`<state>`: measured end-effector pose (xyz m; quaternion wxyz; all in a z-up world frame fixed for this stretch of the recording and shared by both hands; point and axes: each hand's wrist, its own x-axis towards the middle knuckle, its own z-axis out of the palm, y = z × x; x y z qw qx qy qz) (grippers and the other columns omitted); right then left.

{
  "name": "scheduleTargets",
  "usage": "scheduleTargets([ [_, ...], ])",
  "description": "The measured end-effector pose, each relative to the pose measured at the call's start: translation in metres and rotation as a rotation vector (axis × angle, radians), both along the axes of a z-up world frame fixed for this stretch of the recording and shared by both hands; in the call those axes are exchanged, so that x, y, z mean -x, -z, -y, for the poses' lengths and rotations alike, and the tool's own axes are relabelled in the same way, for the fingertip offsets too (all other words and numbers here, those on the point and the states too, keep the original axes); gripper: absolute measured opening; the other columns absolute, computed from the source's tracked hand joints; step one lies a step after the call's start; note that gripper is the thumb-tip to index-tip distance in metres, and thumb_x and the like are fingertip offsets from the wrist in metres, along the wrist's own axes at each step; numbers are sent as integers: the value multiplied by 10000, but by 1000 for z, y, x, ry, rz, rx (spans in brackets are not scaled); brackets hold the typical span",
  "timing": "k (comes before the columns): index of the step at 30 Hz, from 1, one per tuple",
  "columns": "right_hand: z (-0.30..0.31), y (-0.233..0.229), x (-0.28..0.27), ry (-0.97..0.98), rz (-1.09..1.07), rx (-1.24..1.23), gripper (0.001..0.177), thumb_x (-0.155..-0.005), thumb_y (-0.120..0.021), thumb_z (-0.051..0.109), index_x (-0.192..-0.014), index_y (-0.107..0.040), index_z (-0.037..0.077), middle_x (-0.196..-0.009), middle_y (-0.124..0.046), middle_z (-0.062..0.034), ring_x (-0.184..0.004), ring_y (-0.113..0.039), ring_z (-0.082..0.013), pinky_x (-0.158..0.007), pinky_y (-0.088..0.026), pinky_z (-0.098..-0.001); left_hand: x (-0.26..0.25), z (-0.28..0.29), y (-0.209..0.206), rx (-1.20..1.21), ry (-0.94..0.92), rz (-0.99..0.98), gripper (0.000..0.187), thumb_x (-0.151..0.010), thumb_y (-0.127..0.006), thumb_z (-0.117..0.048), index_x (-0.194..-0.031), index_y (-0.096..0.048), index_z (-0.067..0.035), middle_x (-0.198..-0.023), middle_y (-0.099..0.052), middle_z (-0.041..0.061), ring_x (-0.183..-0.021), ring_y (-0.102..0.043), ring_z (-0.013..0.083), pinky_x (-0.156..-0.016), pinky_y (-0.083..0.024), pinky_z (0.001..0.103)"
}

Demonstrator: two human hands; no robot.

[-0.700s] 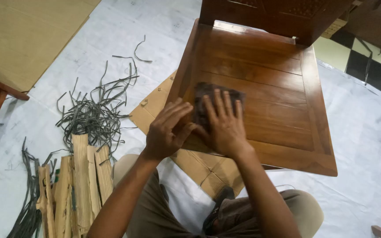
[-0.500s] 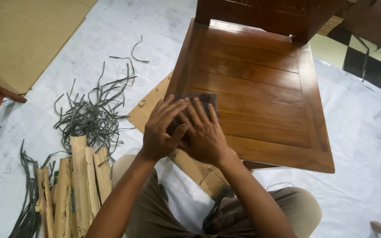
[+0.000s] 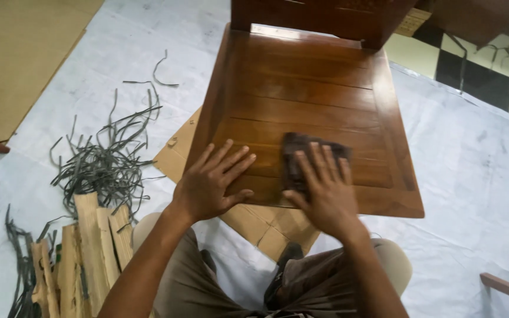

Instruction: Wiping down a wooden chair and then wrapping cardboard around the legs of a wooden stool to prepare it for delivery.

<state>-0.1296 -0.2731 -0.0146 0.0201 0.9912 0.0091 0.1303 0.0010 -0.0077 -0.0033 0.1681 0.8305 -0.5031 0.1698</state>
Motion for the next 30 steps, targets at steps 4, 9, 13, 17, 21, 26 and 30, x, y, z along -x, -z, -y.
scheduleTargets([
  [4,53,-1,30,169,-15,-9,910,-897,-522,718,-1630,-335,212,-1681,-303,-163,-1537,-278,-372,-1189,-215,-578,-2,0,0,-73,-10,-29,735,-958,-451,-719,-1531,-506,-263,-1499,-572,29,-1423,-475,340,-1166,-354,558],
  [9,90,-20,44,442,-193,-126,901,-939,-401,747,-1651,-264,211,-1690,-256,-191,-1562,-208,-391,-1211,-199,-632,-4,0,-4,-193,-12,-230,741,-957,-461,-711,-1567,-430,-292,-1596,-455,9,-1503,-332,352,-1219,-224,587],
  [13,97,-23,23,488,-242,-170,931,-941,-367,772,-1656,-219,194,-1689,-219,-212,-1565,-175,-408,-1212,-170,-653,-12,4,-17,-283,1,-332,771,-949,-449,-720,-1600,-351,-319,-1648,-366,-11,-1540,-243,335,-1241,-141,579],
  [17,92,-25,-8,454,-236,-175,935,-955,-392,744,-1652,-239,139,-1682,-226,-245,-1562,-176,-428,-1210,-172,-653,-28,12,-12,-309,38,-365,827,-902,-497,-764,-1589,-361,-324,-1661,-345,-21,-1541,-244,330,-1243,-140,592],
  [21,69,-30,-36,326,-201,-109,927,-957,-450,700,-1644,-271,104,-1673,-248,-265,-1549,-214,-445,-1193,-214,-652,-40,18,-2,-213,63,-288,830,-864,-583,-758,-1555,-429,-326,-1622,-417,-40,-1504,-338,312,-1225,-211,605],
  [26,23,-28,-65,131,-197,-96,948,-925,-504,714,-1634,-286,123,-1671,-255,-246,-1543,-230,-435,-1195,-227,-629,-43,21,3,-147,58,-255,763,-889,-600,-710,-1541,-452,-344,-1580,-474,-63,-1470,-403,286,-1213,-254,595],
  [30,3,-33,-68,17,-216,-167,934,-911,-506,733,-1630,-290,179,-1680,-254,-184,-1548,-224,-401,-1199,-241,-603,-62,25,3,-108,92,-299,622,-944,-589,-637,-1460,-560,-293,-1538,-537,-2,-1425,-475,302,-1201,-305,594],
])
